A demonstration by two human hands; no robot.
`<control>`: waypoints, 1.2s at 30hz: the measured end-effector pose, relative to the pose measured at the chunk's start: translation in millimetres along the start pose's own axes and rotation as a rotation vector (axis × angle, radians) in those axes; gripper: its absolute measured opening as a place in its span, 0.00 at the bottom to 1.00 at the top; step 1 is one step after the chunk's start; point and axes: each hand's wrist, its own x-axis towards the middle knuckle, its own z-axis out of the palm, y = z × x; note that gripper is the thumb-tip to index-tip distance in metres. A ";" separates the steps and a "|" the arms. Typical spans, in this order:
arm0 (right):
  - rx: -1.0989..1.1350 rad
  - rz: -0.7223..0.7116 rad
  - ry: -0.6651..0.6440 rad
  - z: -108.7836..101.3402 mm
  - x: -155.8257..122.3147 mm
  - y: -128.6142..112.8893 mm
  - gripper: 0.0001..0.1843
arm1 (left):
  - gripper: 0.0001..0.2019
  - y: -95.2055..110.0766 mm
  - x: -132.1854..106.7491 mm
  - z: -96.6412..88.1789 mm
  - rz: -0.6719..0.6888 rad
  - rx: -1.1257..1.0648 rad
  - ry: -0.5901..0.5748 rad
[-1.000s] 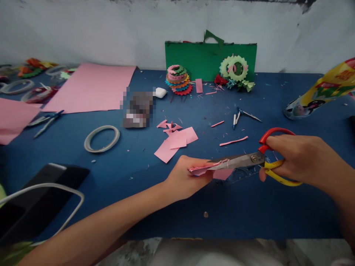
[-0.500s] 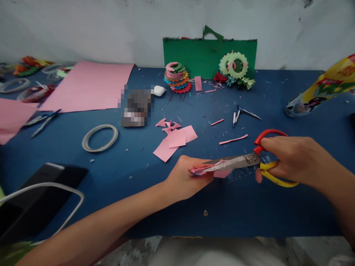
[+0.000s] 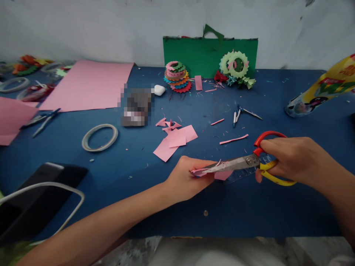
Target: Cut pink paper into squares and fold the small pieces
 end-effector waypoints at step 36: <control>-0.103 0.015 0.028 -5.5 -4.8 -6.1 0.23 | 0.11 1.8 -1.8 2.0 0.037 0.032 0.012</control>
